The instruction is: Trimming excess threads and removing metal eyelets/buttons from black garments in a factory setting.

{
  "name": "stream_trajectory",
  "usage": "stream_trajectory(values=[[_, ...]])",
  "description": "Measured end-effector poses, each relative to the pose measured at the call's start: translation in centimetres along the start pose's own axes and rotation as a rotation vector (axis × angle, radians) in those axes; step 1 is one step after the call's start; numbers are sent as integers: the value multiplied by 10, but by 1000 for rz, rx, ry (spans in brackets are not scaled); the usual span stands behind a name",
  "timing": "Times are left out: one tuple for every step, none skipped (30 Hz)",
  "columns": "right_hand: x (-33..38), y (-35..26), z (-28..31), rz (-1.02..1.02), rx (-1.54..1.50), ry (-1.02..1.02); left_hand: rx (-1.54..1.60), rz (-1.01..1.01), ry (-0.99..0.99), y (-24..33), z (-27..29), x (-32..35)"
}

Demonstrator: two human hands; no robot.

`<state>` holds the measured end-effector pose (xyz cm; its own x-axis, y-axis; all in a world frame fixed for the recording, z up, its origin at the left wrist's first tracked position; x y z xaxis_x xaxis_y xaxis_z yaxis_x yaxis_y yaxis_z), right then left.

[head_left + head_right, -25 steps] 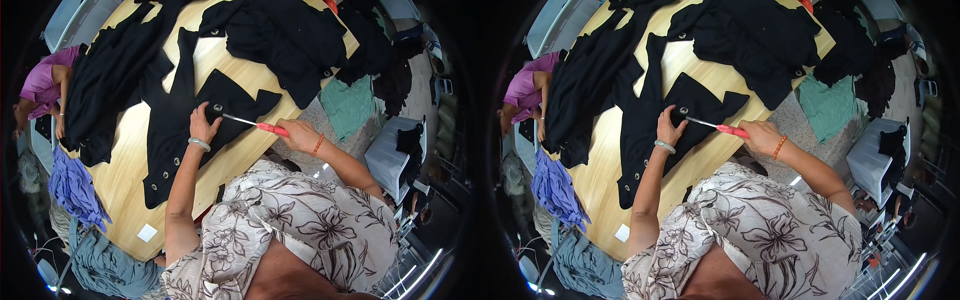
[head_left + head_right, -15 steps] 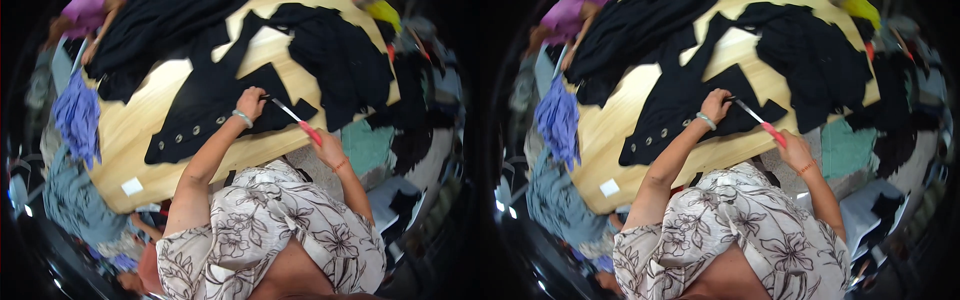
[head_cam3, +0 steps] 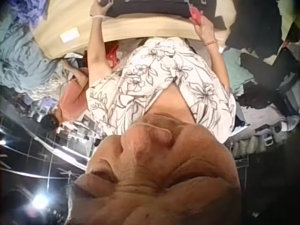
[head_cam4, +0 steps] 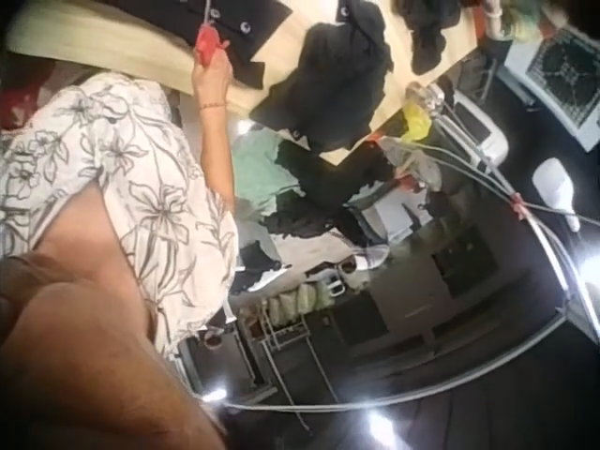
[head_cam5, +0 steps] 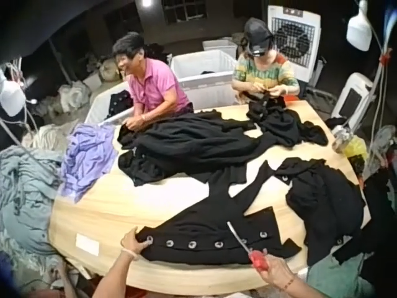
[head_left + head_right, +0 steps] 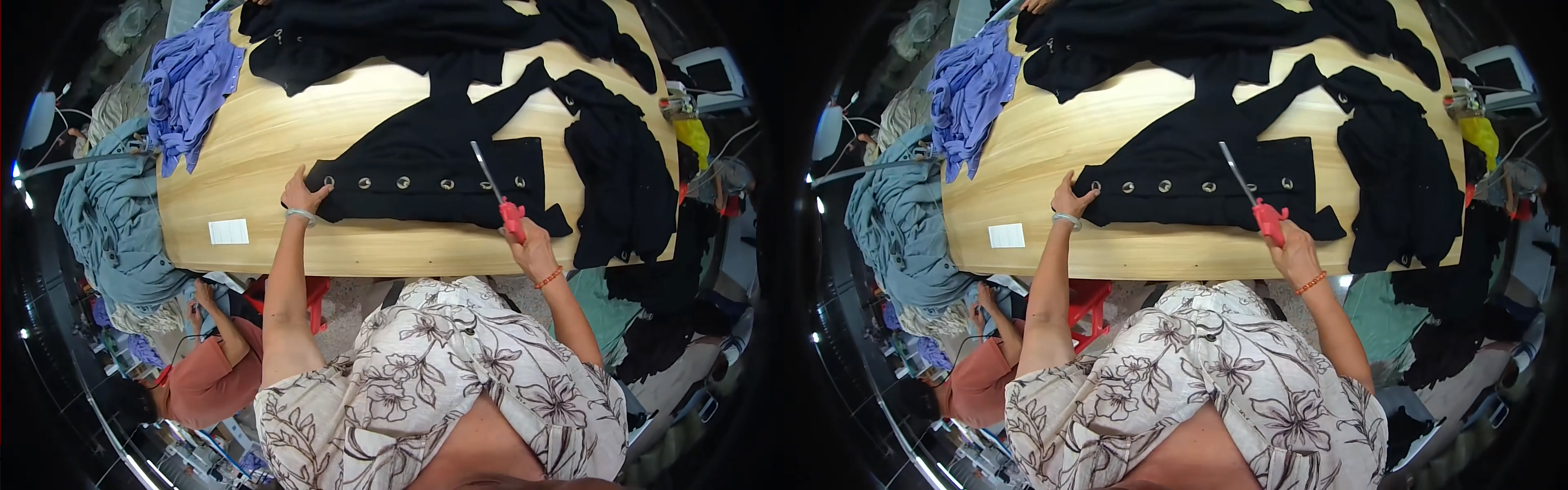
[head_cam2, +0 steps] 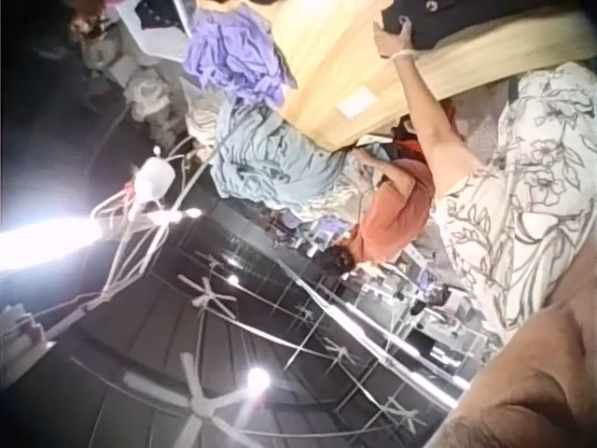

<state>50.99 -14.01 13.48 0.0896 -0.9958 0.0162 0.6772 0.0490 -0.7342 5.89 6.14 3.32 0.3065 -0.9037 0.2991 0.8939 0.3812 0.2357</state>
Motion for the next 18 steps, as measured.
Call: stream_trajectory(values=[[-9,-14,-4,15,-21,15,-85,45,-77,13,6,1],[-17,-28,-13,42,-36,3,-119,51,-85,5,9,0],[-28,-38,-24,70,-41,-2,-146,47,-91,0,6,-6],[-37,-48,-38,203,-92,56,-159,-61,-12,-8,3,0],[-44,-56,-50,201,-91,38,-111,-185,71,-10,-5,5],[-48,-56,-63,195,-66,31,1,-260,44,11,-1,19],[-53,-60,-74,216,-44,28,276,-357,-50,30,11,37],[-58,-66,-87,232,-29,20,379,-496,-80,45,23,56],[-62,-79,-96,252,-1,21,482,-731,-33,57,35,75],[-70,-94,-98,207,-45,-26,498,-879,-76,73,48,96],[-78,-109,-97,212,-139,-19,470,-966,-175,91,63,118],[-81,-112,-102,241,-153,0,479,-1095,-170,102,73,137],[-84,-110,-108,265,-165,23,418,-1175,-181,110,78,151],[-92,-112,-109,338,-252,108,347,-1263,-110,113,82,159],[-97,-117,-102,299,-252,48,359,-1268,-77,116,87,162],[-98,-123,-90,257,-251,-9,372,-1275,-45,116,91,162],[-98,-132,-77,249,-291,39,422,-1201,-69,114,90,158],[-95,-129,-70,230,-312,96,433,-1100,-128,114,90,153]])
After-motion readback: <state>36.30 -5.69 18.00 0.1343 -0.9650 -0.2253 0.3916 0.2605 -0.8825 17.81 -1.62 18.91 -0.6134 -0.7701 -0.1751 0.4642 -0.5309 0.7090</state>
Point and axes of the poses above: each hand's wrist, its own x-axis away from the middle knuckle, its own z-axis out of the back of the hand, y = z × x, the point moved 2 cm from there along -x, towards the middle knuckle, and after that the axes turned 15 degrees about z, right-handed, at the moved point
